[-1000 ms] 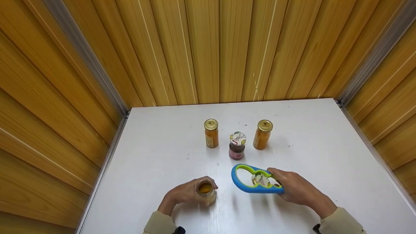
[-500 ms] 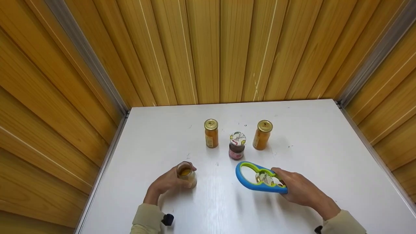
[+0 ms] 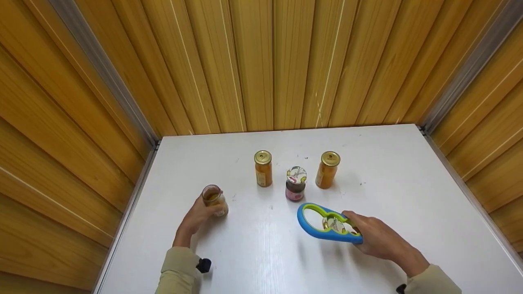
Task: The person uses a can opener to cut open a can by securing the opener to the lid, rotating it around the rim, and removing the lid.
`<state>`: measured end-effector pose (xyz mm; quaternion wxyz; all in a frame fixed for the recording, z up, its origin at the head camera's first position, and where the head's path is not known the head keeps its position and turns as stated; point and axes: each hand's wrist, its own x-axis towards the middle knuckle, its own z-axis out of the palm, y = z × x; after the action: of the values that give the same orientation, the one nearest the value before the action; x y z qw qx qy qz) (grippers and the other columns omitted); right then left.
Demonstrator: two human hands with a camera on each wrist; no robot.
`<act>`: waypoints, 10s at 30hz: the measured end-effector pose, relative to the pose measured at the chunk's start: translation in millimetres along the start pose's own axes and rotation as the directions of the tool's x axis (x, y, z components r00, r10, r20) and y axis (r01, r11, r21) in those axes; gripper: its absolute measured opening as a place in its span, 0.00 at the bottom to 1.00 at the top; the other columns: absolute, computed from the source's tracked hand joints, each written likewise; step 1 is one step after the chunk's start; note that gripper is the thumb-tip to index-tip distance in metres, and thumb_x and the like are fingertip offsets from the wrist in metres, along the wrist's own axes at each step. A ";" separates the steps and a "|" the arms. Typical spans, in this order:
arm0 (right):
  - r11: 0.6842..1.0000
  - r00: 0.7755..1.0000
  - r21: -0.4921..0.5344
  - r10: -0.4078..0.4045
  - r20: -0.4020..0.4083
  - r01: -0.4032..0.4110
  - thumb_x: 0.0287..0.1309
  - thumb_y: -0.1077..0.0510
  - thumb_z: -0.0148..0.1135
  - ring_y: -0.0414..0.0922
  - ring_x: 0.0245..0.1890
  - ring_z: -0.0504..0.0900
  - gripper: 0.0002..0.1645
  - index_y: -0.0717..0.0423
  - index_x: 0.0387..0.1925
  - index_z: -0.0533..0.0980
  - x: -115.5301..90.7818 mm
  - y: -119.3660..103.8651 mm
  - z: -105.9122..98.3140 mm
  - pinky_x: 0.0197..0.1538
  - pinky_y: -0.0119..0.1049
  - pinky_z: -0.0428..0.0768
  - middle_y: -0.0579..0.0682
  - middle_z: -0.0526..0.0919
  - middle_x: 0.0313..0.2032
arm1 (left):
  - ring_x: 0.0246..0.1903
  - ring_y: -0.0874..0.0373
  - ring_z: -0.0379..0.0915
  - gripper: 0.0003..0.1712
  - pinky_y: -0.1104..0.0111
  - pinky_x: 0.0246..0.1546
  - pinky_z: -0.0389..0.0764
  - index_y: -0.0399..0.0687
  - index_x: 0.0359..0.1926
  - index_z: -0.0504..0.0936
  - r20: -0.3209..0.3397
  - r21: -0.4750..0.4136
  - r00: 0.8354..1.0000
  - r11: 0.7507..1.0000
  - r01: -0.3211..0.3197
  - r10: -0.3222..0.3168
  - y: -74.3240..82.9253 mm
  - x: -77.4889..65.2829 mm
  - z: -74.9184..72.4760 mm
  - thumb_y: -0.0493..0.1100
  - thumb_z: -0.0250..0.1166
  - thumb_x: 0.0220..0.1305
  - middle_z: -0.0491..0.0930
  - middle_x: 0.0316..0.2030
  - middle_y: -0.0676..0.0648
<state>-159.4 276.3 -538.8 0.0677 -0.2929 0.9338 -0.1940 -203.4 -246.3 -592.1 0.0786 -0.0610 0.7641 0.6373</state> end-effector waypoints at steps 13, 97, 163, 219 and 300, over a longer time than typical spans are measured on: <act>1.000 1.000 -0.029 0.006 -0.005 -0.006 0.53 0.60 0.78 0.46 0.44 0.83 0.43 0.57 0.68 0.67 -2.3 2.0 0.7 0.48 0.50 0.84 0.54 0.84 0.52 | 0.70 0.42 0.60 0.41 0.46 0.72 0.61 0.48 0.76 0.59 -0.188 -0.087 0.982 0.996 -0.035 0.018 1.4 37.6 6.9 0.41 0.70 0.69 0.65 0.70 0.39; 0.999 0.996 -0.018 0.038 -0.076 -0.040 0.50 0.63 0.79 0.51 0.44 0.82 0.46 0.58 0.69 0.67 5.8 -20.2 -13.1 0.49 0.53 0.84 0.58 0.84 0.52 | 0.77 0.38 0.47 0.58 0.43 0.73 0.59 0.44 0.82 0.35 -0.383 -0.135 0.920 0.990 0.028 -0.079 23.7 -19.0 81.1 0.53 0.65 0.71 0.48 0.79 0.35; 0.976 0.983 0.115 -0.185 0.005 0.183 0.54 0.60 0.77 0.44 0.51 0.82 0.41 0.56 0.68 0.69 25.3 -71.8 25.5 0.57 0.50 0.82 0.49 0.81 0.59 | 0.59 0.47 0.76 0.35 0.53 0.66 0.73 0.39 0.71 0.65 0.585 -0.523 0.811 0.748 0.408 -0.034 70.0 -110.1 182.4 0.54 0.58 0.71 0.76 0.62 0.38; 0.985 0.984 0.069 -0.151 -0.099 0.158 0.51 0.56 0.81 0.45 0.57 0.79 0.51 0.49 0.73 0.64 18.6 -58.2 31.8 0.60 0.53 0.79 0.47 0.80 0.60 | 0.53 0.50 0.76 0.33 0.56 0.62 0.75 0.40 0.76 0.61 0.583 -0.610 0.810 0.693 0.385 0.062 38.3 -113.1 162.5 0.45 0.57 0.76 0.78 0.59 0.40; 0.994 0.985 0.030 0.112 -0.131 -0.109 0.48 0.61 0.81 0.45 0.48 0.81 0.48 0.56 0.70 0.68 -22.6 -1.9 27.6 0.53 0.50 0.83 0.53 0.81 0.58 | 0.60 0.39 0.67 0.39 0.42 0.59 0.75 0.37 0.71 0.69 -0.284 0.595 0.957 0.792 0.136 0.050 2.9 -48.8 14.0 0.45 0.74 0.64 0.67 0.60 0.34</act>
<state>-133.3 279.0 -563.1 0.0198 -0.2264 0.9487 -0.2198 -155.5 -232.3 -582.1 -0.0024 -0.1412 0.9297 0.3401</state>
